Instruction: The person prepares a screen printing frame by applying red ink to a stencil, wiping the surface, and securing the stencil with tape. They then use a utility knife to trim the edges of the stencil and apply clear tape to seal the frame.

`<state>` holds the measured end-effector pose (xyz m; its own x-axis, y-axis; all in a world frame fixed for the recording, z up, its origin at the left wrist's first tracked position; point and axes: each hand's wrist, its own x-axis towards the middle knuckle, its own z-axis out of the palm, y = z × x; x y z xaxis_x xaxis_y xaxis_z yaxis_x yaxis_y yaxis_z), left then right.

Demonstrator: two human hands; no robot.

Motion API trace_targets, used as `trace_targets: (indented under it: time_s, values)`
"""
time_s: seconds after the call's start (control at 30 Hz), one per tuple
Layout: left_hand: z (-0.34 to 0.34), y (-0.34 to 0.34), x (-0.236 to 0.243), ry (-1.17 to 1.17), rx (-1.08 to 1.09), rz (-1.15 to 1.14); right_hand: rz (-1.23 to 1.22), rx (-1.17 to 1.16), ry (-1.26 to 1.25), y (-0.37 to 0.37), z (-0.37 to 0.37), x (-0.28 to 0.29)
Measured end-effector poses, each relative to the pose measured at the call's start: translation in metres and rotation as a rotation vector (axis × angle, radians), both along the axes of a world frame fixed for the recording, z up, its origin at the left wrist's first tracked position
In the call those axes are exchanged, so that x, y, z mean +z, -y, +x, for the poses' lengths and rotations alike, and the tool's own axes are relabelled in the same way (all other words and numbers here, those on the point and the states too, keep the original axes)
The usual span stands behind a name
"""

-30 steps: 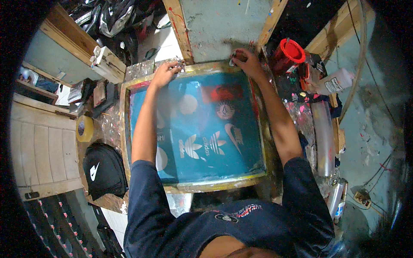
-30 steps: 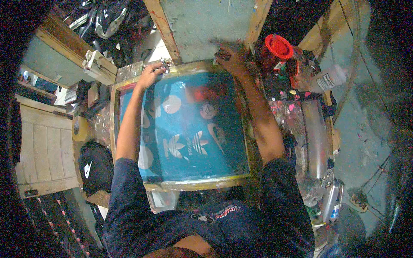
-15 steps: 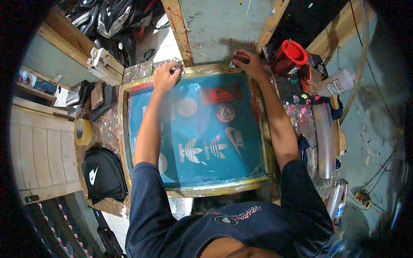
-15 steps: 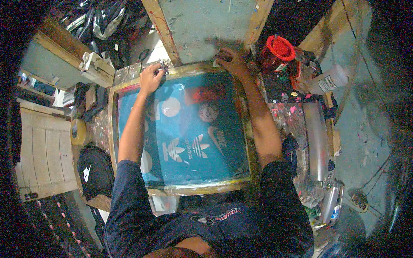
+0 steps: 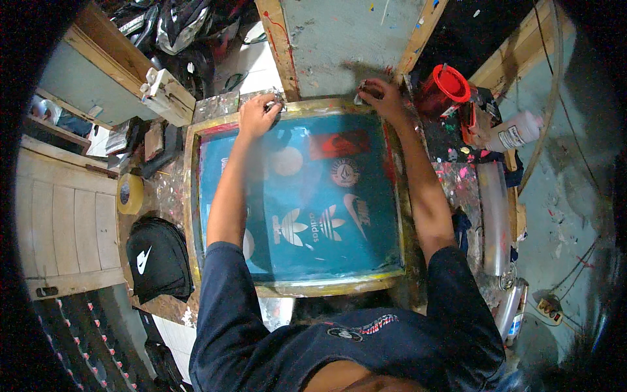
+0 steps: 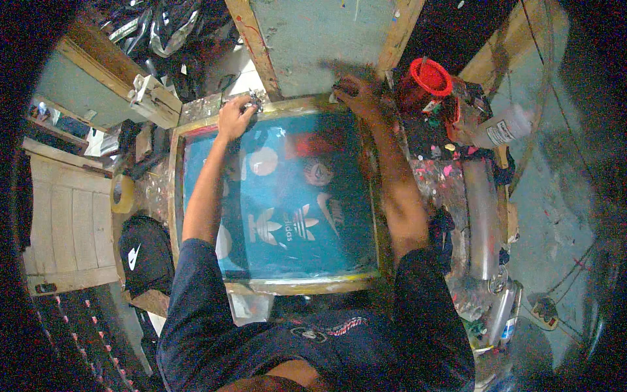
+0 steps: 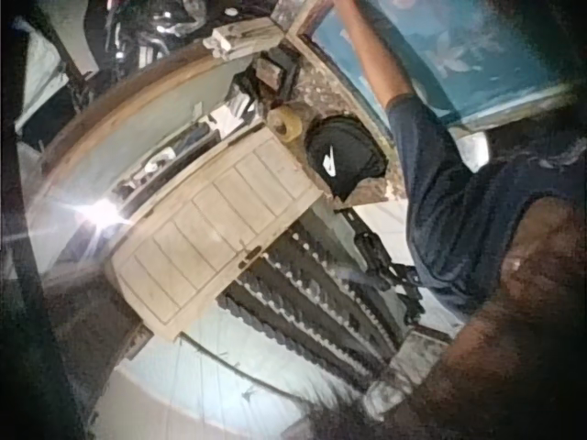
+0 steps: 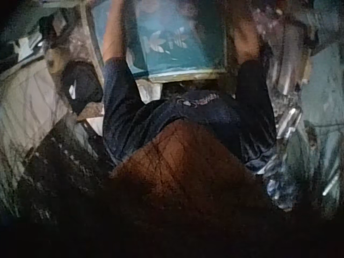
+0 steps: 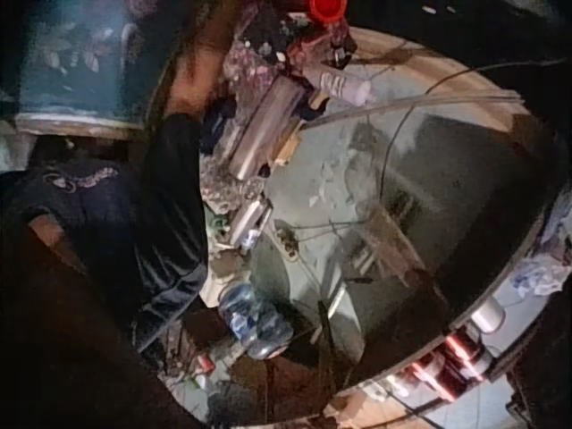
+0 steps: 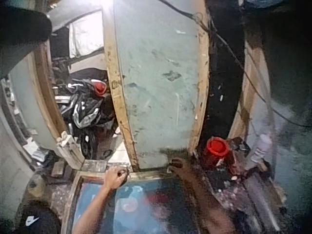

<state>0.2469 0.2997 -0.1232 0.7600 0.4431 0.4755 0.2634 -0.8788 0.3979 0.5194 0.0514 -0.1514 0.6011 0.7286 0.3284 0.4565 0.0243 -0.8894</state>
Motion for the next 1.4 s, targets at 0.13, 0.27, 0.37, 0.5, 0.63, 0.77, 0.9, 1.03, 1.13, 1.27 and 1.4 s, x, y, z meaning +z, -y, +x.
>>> trace_targets:
  time_s: [0.13,0.27,0.37,0.5,0.63,0.77,0.9,1.03,1.13,1.27,1.4]
  values:
    - [-0.006,-0.004,0.006,-0.077,-0.051,-0.078,-0.055,-0.012,0.006,-0.001,-0.003,0.003]
    - [-0.011,-0.006,0.006,-0.116,-0.051,-0.085,-0.096,0.008,-0.083,0.003,-0.016,0.019]
    - [-0.006,0.003,0.012,-0.043,-0.087,-0.082,-0.065,0.028,-0.028,0.009,-0.006,0.018]
    - [-0.009,0.001,0.010,-0.023,-0.100,-0.048,0.019,-0.111,0.213,0.007,-0.011,0.030]
    - [-0.012,0.000,0.010,-0.039,-0.099,-0.084,0.022,-0.040,0.690,-0.035,-0.055,0.100]
    - [-0.008,-0.001,0.004,0.062,-0.136,-0.027,-0.058,0.367,0.821,-0.105,-0.090,0.112]
    - [-0.010,0.004,0.011,0.023,-0.109,-0.056,-0.057,0.465,0.886,-0.144,-0.115,0.121]
    - [-0.011,0.003,0.007,0.056,-0.104,-0.046,-0.593,0.318,1.013,-0.160,-0.110,0.139]
    - [-0.013,0.001,0.008,0.037,-0.099,-0.053,-0.595,0.258,0.806,-0.162,-0.107,0.148]
    - [-0.013,0.004,0.013,-0.016,-0.092,-0.082,-0.611,0.350,0.749,-0.163,-0.112,0.137]
    - [-0.014,0.012,0.022,-0.028,-0.097,-0.116,-0.615,0.519,0.930,-0.170,-0.109,0.121]
